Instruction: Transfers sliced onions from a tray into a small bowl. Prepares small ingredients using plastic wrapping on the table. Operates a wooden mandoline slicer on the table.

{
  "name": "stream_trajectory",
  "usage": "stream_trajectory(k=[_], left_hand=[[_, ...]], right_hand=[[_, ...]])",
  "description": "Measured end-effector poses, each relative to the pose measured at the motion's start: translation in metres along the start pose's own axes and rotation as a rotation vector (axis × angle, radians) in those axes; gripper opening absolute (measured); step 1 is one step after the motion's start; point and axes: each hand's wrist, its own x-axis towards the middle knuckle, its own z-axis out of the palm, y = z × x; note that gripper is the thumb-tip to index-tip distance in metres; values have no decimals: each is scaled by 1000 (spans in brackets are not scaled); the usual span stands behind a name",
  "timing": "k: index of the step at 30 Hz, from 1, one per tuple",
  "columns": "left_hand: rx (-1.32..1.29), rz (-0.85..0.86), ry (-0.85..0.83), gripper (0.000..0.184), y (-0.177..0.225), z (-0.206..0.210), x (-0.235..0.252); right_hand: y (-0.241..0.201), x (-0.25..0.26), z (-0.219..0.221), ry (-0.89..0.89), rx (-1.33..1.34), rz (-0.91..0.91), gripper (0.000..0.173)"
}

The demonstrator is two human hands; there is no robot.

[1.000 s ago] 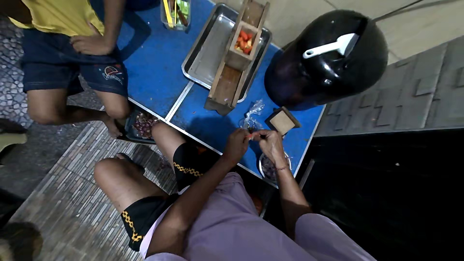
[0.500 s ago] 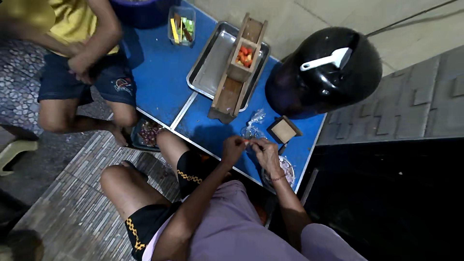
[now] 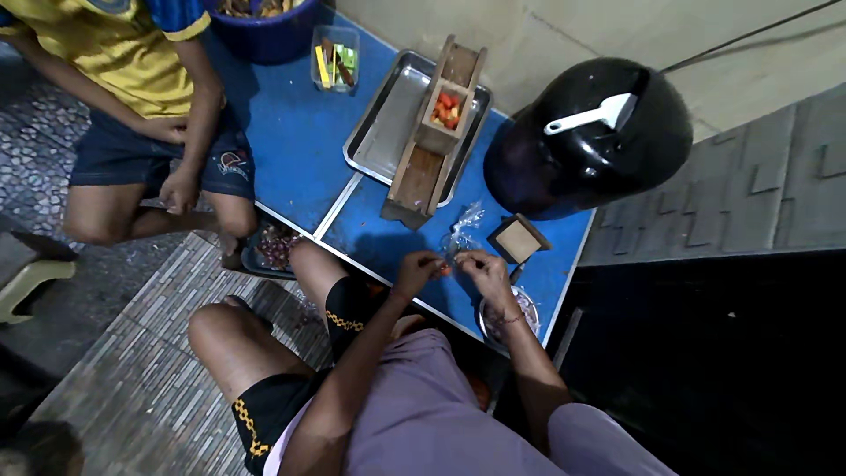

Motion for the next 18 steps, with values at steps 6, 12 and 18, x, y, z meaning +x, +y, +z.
stream_trajectory(k=[6,12,18], left_hand=[[-365,-114,16,18,-5,-3,-5],[-458,-182,-25,20,-8,-2,-3],[-462,-219,-72,20,-14,1,-3]], right_hand=[[36,20,-12,61,-137,83,23],[23,10,-8,-2,-344,136,15],[26,14,17,-113,-512,347,25]])
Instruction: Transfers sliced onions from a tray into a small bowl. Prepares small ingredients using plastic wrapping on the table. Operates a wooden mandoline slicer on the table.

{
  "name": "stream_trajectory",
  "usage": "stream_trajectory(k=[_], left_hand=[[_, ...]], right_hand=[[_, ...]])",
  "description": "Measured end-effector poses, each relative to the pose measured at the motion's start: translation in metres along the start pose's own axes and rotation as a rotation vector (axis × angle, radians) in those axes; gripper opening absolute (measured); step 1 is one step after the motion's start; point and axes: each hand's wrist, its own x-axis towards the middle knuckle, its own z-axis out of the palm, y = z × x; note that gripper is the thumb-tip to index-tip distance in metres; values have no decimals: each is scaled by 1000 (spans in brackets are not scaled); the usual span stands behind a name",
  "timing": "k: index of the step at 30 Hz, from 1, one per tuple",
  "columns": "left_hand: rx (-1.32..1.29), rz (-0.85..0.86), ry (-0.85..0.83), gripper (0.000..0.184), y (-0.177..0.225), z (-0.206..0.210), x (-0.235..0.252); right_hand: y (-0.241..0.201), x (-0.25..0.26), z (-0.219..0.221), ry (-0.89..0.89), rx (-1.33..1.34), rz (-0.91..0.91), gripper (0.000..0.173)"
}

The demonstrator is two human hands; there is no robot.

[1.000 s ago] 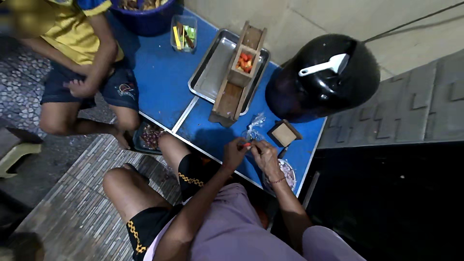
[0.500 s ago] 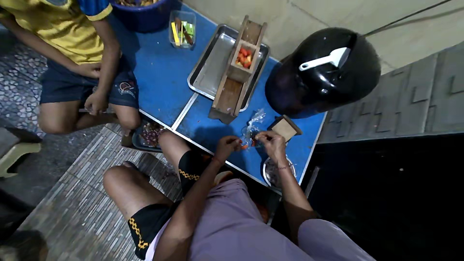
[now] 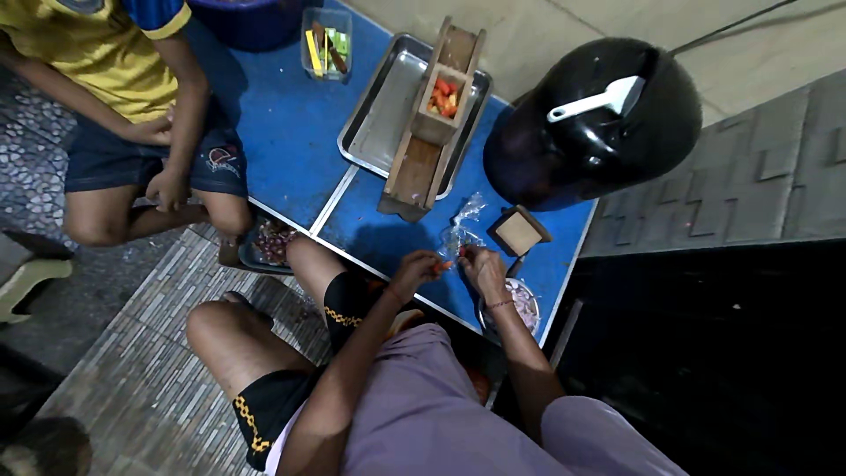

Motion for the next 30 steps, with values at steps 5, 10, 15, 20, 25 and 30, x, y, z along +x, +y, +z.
stream_trajectory(k=[5,10,15,20,25,30], left_hand=[[23,7,-15,19,-9,-5,6],[15,-14,12,16,0,-1,0],[91,-15,-27,19,-1,11,-2],[138,6,-65,30,-7,26,-1],[107,15,-13,32,-3,32,-6],[341,147,106,23,-8,23,-2]], right_hand=[[1,1,-1,38,52,57,23],[8,-5,-14,100,281,94,22],[15,-15,-21,56,613,106,29],[-1,-32,-28,-34,983,46,18],[-11,-38,-22,-13,1109,-10,13],[-18,-45,-27,34,668,-132,20]])
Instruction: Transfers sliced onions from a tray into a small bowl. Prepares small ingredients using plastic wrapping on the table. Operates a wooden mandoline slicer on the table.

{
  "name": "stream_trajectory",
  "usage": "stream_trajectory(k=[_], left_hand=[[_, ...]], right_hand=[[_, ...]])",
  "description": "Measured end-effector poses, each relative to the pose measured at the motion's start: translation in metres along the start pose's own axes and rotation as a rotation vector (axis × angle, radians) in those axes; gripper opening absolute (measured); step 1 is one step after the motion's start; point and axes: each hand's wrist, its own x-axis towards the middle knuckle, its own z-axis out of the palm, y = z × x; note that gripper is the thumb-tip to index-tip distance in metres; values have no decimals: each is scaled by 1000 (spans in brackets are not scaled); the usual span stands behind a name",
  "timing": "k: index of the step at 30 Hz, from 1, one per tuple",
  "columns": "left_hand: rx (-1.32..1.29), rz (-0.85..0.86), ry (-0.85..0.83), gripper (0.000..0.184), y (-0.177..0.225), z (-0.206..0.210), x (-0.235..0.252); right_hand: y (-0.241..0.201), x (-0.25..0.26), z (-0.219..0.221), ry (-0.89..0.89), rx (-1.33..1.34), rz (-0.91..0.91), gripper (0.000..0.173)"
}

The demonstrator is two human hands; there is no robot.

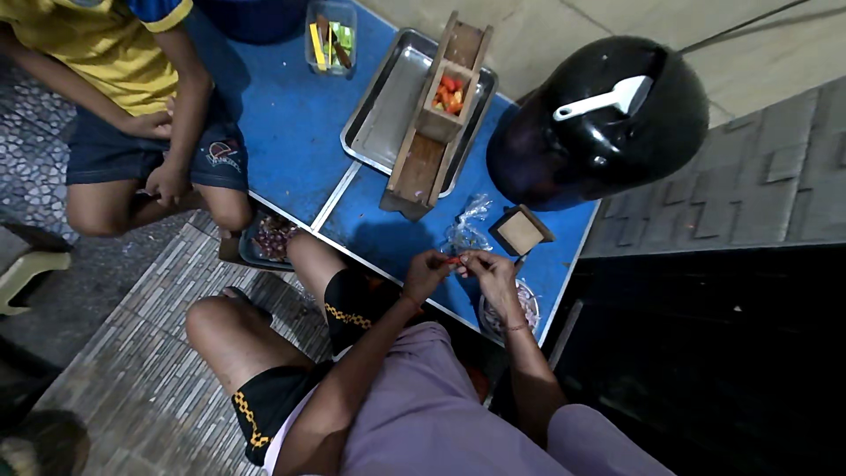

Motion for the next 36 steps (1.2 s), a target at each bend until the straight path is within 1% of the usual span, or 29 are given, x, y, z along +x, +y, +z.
stream_trajectory(k=[1,3,5,7,9,12,14,15,16,19,22,23,26,29,33,36], left_hand=[[76,35,27,22,0,-1,0],[185,94,71,19,2,-1,-2],[229,140,91,16,0,-1,-4],[222,147,79,15,-2,-2,-3],[164,110,41,16,-3,-5,0],[3,-1,11,18,-2,-7,1],[-73,-70,19,18,2,-9,0],[-105,-93,29,18,4,-10,-1],[-130,-107,41,19,6,-13,-2],[-228,-101,63,17,9,-21,-4],[-351,-109,42,17,5,-25,1],[-368,-121,38,17,5,-26,1],[-402,-127,-8,18,2,-29,0],[-435,-112,-66,20,-1,-29,0],[-429,-92,-104,21,-3,-32,-1],[-417,-103,-104,21,-3,-31,1]], right_hand=[[-1,-2,0,-5,-125,-28,22],[-1,-4,3,18,-290,-114,22],[1,-5,6,49,-377,-203,21],[2,-5,9,65,-383,-218,20],[3,-5,10,78,-292,-151,20],[5,-2,12,92,19,27,17],[10,4,8,90,249,102,19],[13,8,5,102,291,119,20],[18,12,1,123,236,114,20],[32,21,-2,193,-121,77,19],[41,25,0,166,-325,31,28],[41,24,2,149,-373,-2,26],[44,22,8,46,-441,-96,20],[53,26,13,-100,-407,-169,21],[54,27,19,-166,-488,-183,21],[55,28,21,-149,-553,-188,17]])
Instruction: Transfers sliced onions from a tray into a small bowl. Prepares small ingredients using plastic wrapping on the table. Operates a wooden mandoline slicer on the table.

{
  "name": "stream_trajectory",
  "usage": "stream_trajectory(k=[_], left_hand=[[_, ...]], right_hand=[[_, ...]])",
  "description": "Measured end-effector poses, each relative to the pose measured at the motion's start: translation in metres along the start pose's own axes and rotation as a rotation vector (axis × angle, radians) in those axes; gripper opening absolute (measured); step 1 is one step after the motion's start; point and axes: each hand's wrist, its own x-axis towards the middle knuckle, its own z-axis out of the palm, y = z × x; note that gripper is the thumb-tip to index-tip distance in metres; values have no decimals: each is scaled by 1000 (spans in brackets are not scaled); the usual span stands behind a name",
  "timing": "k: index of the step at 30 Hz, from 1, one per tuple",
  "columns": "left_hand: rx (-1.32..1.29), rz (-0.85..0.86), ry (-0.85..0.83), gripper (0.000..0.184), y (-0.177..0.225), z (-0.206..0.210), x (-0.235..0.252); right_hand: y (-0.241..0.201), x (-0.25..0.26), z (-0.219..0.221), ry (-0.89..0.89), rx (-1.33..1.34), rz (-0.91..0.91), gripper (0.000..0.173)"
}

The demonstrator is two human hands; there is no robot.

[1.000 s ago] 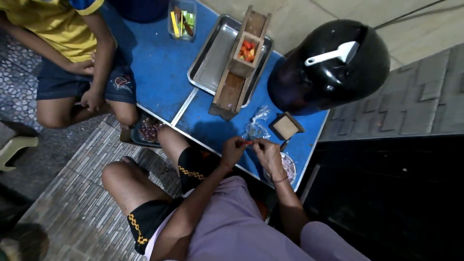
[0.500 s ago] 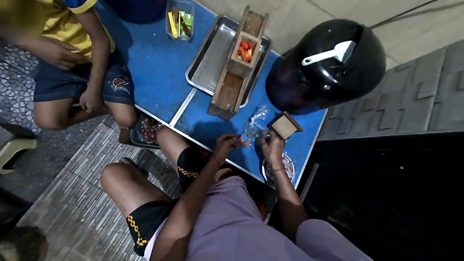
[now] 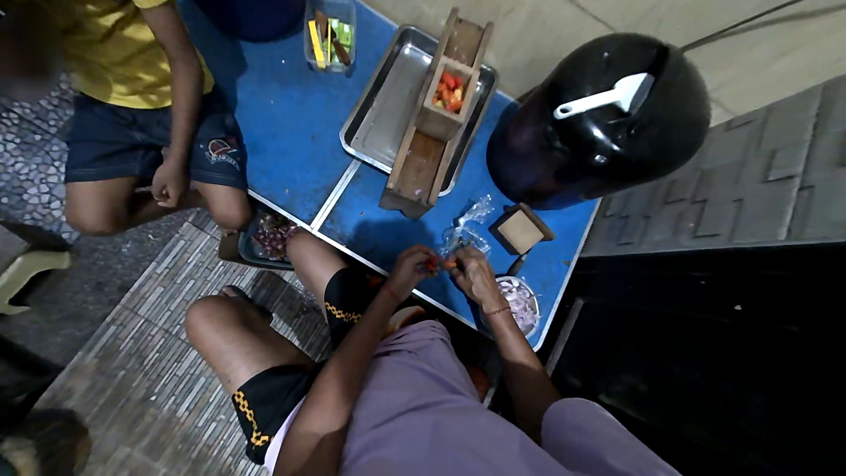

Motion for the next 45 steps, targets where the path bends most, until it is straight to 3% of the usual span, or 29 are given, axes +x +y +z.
stream_trajectory(k=[5,10,13,18,21,25,31,35,37,40,42,45], left_hand=[[77,2,25,12,1,2,-3],[183,-17,22,14,2,8,-4],[210,-29,8,17,-1,11,-3],[239,-19,8,18,-4,13,-3],[281,-16,27,21,-3,12,-3],[319,-29,56,23,-6,9,0],[395,-79,92,31,-8,5,5],[392,-65,116,27,-7,5,3],[387,-45,107,24,-4,8,1],[384,-16,27,27,-3,15,-2],[382,4,-9,30,-5,19,-1],[367,18,13,32,-5,22,-1]], right_hand=[[-9,-7,-13,85,-52,107,26],[-23,-17,-37,67,-159,332,26],[-24,-18,-43,71,-91,392,28],[-25,-9,-32,120,247,267,20],[-25,0,-25,43,350,244,24],[-27,5,-24,-119,459,372,29],[-30,0,-33,-149,167,484,30],[-35,-11,-44,-40,92,487,29],[-34,-17,-48,69,165,420,24],[-35,-22,-47,168,480,340,13],[-41,-22,-44,174,691,328,10],[-48,-22,-38,155,740,326,12]])
